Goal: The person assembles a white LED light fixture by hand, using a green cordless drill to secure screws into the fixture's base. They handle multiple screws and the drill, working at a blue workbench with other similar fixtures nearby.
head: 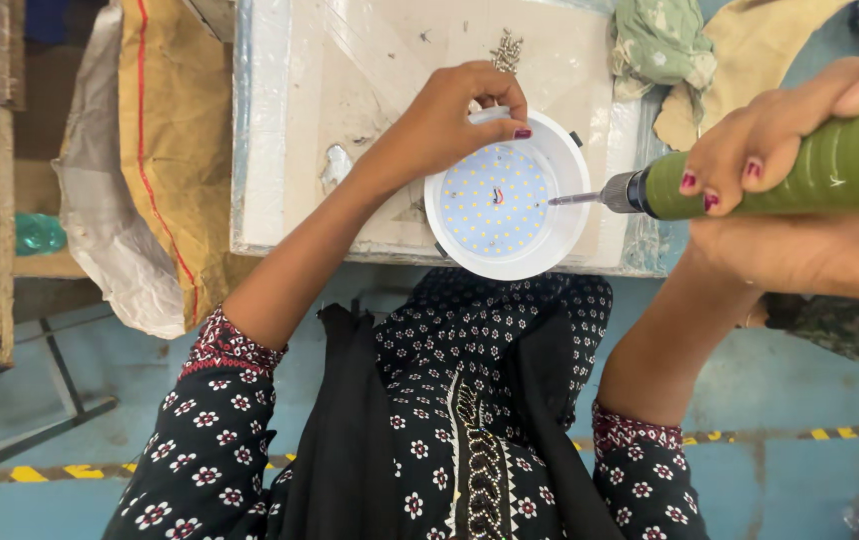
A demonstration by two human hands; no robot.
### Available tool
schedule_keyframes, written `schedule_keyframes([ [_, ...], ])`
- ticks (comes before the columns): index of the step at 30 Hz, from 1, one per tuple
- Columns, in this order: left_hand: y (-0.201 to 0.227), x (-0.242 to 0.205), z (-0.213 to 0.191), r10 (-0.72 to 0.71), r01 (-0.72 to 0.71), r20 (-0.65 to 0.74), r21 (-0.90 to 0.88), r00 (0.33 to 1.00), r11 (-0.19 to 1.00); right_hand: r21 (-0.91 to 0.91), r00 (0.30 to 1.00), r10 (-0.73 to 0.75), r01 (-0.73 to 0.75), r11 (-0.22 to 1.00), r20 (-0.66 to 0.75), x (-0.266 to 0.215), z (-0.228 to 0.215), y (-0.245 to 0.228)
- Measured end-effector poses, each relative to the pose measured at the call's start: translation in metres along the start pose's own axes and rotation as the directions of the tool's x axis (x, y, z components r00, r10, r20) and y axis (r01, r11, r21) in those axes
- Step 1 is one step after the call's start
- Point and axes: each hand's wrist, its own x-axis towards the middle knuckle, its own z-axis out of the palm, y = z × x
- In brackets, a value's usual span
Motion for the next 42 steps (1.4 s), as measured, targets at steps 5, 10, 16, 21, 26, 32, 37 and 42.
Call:
schedule_keyframes([
  [5, 0.001, -0.001, -0.001, -0.009, 0.009, -0.002, -0.013, 1.000, 1.000, 0.079, 0.990, 0.057, -0.047, 0.996, -0.130, -0.008, 0.000, 0.009],
  [10, -0.001, -0.001, 0.000, -0.058, 0.059, 0.007, -0.024, 0.998, 0.998, 0.084, 0.996, 0.082, -0.078, 0.993, -0.042, -0.002, -0.002, 0.012],
  [16, -0.003, 0.000, 0.001, -0.080, 0.081, 0.031, -0.020, 0.996, 0.997, 0.023, 0.999, -0.039, 0.040, 0.999, -0.034, -0.001, 0.019, 0.011],
  [21, -0.002, 0.001, 0.001, -0.110, 0.113, 0.051, -0.065, 0.993, 0.991, -0.015, 0.995, -0.051, 0.050, 0.999, -0.084, -0.012, 0.024, 0.006],
  [26, -0.001, 0.001, 0.001, -0.112, 0.115, 0.055, -0.065, 0.992, 0.991, -0.120, 0.981, -0.155, 0.169, 0.978, 0.118, -0.005, 0.015, 0.012],
  [32, -0.004, 0.001, 0.002, -0.093, 0.103, 0.091, -0.111, 0.992, 0.989, 0.049, 0.996, -0.045, 0.049, 0.998, -0.078, -0.020, 0.007, 0.018],
  [37, -0.002, 0.002, 0.002, -0.087, 0.095, 0.077, -0.106, 0.993, 0.990, 0.071, 0.997, -0.048, 0.051, 0.996, -0.054, -0.014, 0.011, 0.012],
  [42, -0.004, 0.003, 0.002, -0.128, 0.135, 0.080, -0.091, 0.989, 0.987, 0.079, 1.000, -0.004, 0.003, 0.997, 0.010, -0.005, 0.007, 0.011],
])
